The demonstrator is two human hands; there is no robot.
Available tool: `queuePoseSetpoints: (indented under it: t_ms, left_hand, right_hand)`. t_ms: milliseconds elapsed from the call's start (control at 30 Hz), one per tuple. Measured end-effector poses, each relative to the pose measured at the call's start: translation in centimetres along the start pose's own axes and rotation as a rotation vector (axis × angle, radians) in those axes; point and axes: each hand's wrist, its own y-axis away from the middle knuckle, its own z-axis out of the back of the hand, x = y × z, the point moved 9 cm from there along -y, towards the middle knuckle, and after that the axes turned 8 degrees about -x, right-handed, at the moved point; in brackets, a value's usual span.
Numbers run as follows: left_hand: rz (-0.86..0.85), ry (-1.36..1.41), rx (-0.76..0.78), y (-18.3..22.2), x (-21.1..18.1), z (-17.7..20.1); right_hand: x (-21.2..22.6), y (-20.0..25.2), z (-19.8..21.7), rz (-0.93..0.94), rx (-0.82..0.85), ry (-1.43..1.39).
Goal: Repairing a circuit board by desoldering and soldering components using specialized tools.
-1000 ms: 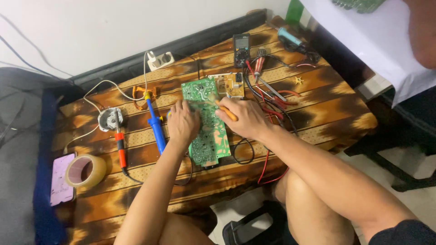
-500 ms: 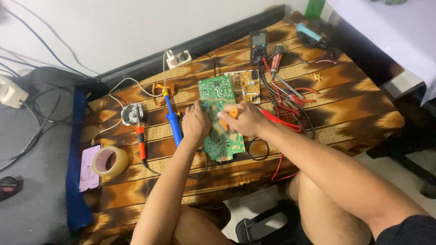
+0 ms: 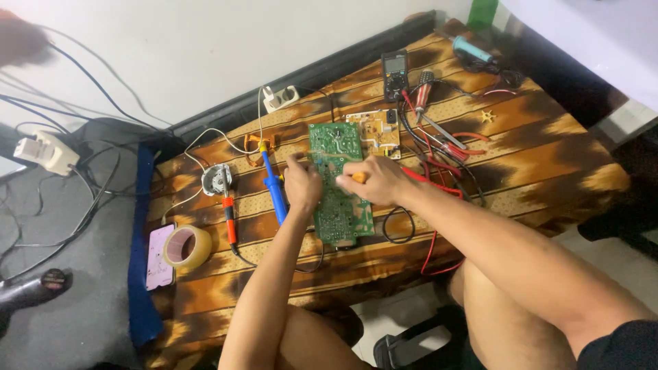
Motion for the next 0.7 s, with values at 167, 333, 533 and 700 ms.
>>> queuePoseSetpoints:
  t_ms: [167, 333, 533, 700]
  left_hand:
    - [-0.033, -0.013, -0.163, -0.4, -0.9, 2.1]
    - [-0.013, -0.118, -0.185, -0.6, -1.1, 2.8]
    - [-0.05, 0.076, -0.208, -0.3, -4.9, 5.3]
    - [-0.027, 0.124, -0.042, 0.4, -5.1, 1.7]
  right_hand:
    - [-0.5, 0.2, 3.0, 0.028, -0.076, 0.046]
    - [-3.0, 1.8, 1.2, -0.134, 0.263, 0.194]
    - [-3.3, 2.4, 0.9, -0.21, 0.455, 0.331]
    - [-4.0, 2.8, 0.1, -0.211, 0.501, 0.405]
